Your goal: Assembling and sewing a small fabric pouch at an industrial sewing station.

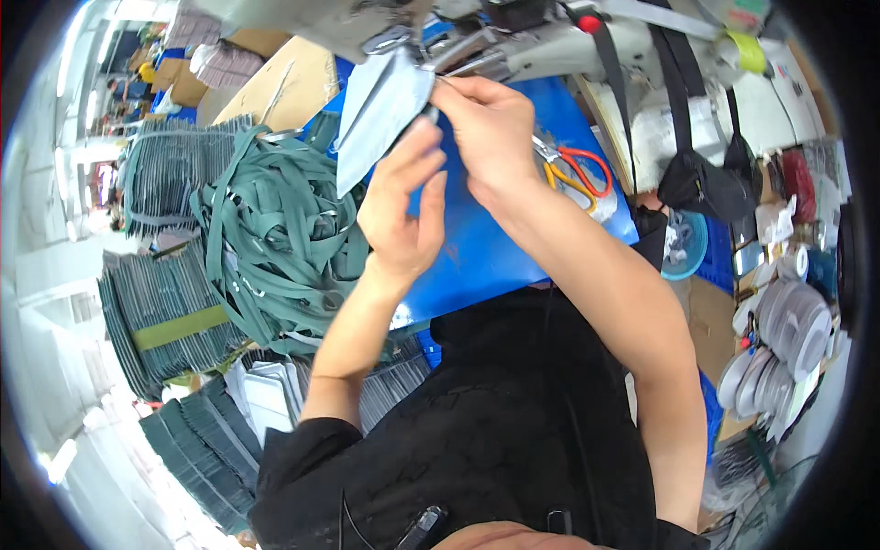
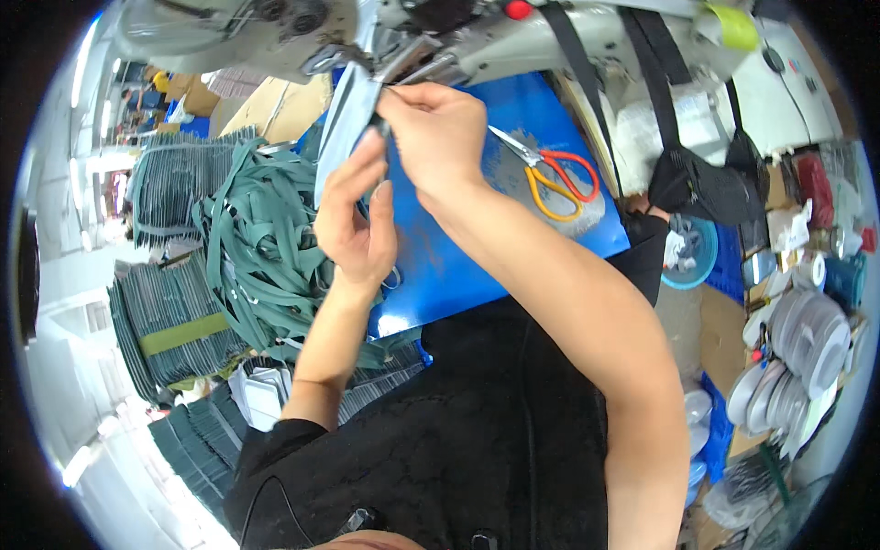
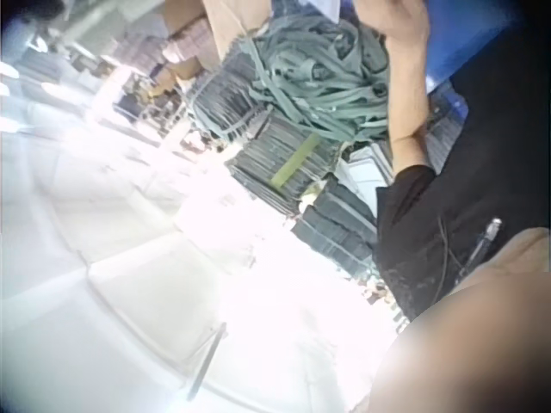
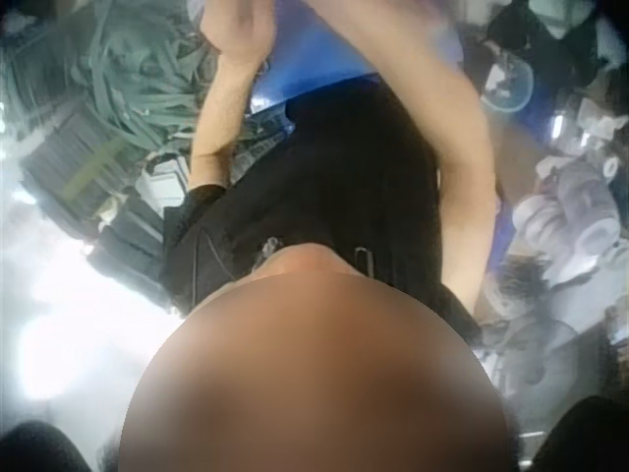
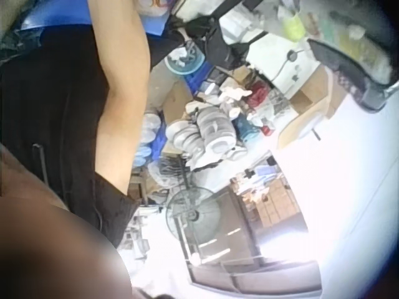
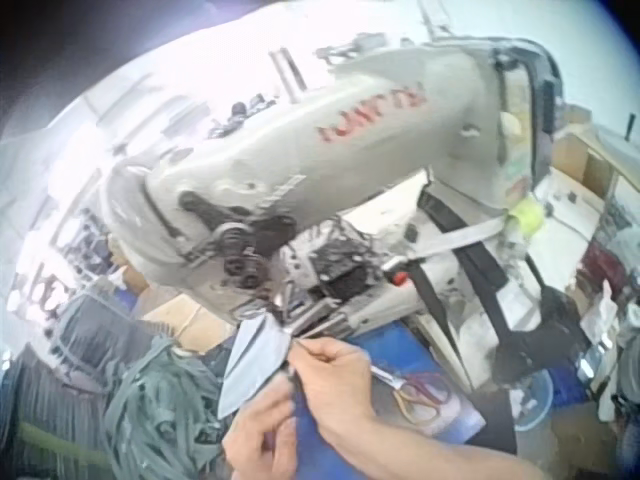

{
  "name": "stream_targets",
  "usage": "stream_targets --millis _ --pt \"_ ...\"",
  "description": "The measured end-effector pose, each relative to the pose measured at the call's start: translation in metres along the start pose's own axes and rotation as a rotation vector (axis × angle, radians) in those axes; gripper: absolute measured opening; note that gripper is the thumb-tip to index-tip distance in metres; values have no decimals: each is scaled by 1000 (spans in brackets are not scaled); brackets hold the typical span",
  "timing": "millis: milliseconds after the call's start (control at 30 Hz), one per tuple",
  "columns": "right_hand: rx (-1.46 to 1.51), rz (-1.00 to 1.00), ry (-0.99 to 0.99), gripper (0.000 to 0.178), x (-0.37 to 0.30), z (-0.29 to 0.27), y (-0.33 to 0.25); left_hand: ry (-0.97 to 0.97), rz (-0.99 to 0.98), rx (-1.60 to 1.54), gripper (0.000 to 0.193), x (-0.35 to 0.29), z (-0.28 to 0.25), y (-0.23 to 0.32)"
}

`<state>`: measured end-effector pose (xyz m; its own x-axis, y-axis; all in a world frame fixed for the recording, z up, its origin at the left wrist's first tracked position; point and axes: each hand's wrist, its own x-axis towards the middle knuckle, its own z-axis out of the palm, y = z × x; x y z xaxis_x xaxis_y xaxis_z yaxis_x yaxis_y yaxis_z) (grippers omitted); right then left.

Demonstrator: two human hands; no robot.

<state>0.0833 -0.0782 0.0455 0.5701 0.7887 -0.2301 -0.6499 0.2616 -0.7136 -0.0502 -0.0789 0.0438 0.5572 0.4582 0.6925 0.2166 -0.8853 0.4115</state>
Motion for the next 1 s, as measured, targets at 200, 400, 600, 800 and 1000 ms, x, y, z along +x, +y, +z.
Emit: stream_targets --millis 200,400,600,800,1000 --pt "-97 -2 -24 21 1 -1 5 -166 -727 -262 54 9 -4 -53" --pt "-153 -25 -8 18 0 -5 -6 -399 -1011 -939 16 35 -43 -117" --pt "-142 52 -2 12 -3 0 -11 557 -1177 -1557 39 64 24 -100" --pt "-146 167 -60 17 -5 -2 -14 101 -747 -656 45 -26 49 -81" --pt "-220 124 -76 17 -4 -1 -17 -228 -95 240 14 5 -43 -27"
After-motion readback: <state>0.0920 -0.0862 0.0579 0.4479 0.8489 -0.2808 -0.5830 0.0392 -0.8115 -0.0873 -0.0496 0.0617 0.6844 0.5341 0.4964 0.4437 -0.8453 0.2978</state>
